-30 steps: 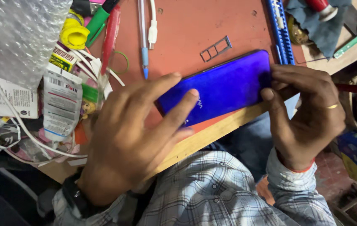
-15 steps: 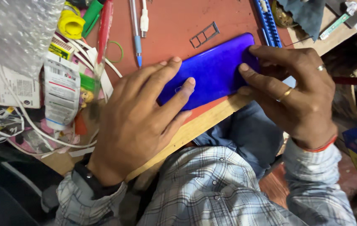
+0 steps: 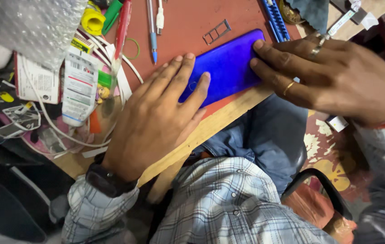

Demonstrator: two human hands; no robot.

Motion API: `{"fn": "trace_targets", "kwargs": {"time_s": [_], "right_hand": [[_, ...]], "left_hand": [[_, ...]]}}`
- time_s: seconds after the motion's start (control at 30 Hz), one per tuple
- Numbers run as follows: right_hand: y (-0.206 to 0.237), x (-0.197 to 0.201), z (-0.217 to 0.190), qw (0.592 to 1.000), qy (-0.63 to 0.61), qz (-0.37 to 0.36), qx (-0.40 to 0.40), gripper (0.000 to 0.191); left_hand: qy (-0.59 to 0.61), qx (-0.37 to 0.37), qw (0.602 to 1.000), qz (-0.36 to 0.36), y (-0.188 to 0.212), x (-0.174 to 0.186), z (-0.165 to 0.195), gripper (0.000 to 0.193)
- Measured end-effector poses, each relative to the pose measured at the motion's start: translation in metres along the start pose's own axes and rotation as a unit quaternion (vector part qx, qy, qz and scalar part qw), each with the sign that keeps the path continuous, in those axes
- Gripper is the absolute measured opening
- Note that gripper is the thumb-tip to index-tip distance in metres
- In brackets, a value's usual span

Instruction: The person cleans the back cover of a smartphone with a cloth, then aligns and presses it onto the phone body. They use a red-handled screwdriver to tighten screws around the edges and finally inspect the assembled device.

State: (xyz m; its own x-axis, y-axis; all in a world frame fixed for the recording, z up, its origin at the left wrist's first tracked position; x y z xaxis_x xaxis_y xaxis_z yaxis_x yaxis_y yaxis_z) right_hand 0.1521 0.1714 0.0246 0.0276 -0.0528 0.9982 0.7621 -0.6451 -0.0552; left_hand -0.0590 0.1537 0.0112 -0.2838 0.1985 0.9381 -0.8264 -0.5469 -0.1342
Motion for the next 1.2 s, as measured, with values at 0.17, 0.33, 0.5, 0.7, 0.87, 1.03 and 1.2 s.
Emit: {"fn": "trace_targets", "kwargs": {"time_s": [0.17, 0.33, 0.5, 0.7, 0.87, 1.03, 1.2], "right_hand": [[0.003, -0.003, 0.004, 0.999, 0.025, 0.012, 0.042, 0.048], [0.006, 0.005, 0.006, 0.999, -0.002, 0.035, 0.03, 0.049], [0.003, 0.015, 0.011, 0.994, -0.048, 0.093, 0.015, 0.048], [0.0, 0.024, 0.011, 0.981, -0.088, 0.17, 0.007, 0.039], [0.008, 0.018, 0.005, 0.979, -0.092, 0.176, -0.054, 0.032], [0.016, 0.012, -0.002, 0.97, -0.131, 0.2, -0.035, 0.029], [0.008, 0.021, -0.005, 0.969, -0.149, 0.194, -0.037, 0.03]], "left_hand": [[-0.119, -0.052, 0.991, 0.012, -0.004, -0.001, 0.013, 0.045], [-0.145, -0.104, 0.983, 0.031, 0.0, -0.002, 0.013, 0.049], [-0.087, -0.063, 0.992, 0.072, 0.002, 0.001, 0.007, 0.047], [-0.031, -0.05, 0.994, 0.095, 0.006, 0.009, 0.001, 0.041], [0.022, -0.053, 0.99, 0.127, 0.01, 0.014, 0.001, 0.034], [0.061, -0.056, 0.99, 0.117, 0.014, 0.015, 0.004, 0.032], [0.086, -0.051, 0.989, 0.113, 0.015, 0.014, 0.003, 0.03]]}}
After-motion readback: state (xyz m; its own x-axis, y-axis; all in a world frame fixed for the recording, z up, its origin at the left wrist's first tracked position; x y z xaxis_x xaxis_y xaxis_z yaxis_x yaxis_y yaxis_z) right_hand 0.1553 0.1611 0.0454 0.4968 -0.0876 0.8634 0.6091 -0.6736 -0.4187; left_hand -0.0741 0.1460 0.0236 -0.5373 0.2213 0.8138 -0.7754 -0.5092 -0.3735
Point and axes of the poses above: each hand's wrist, its own y-axis away from the middle knuckle, its own x-axis out of the back of the hand, z = x × y, the point moved 6 cm from there along -y, towards the middle knuckle, and after that the axes turned 13 degrees about -x, right-handed, at the moved point
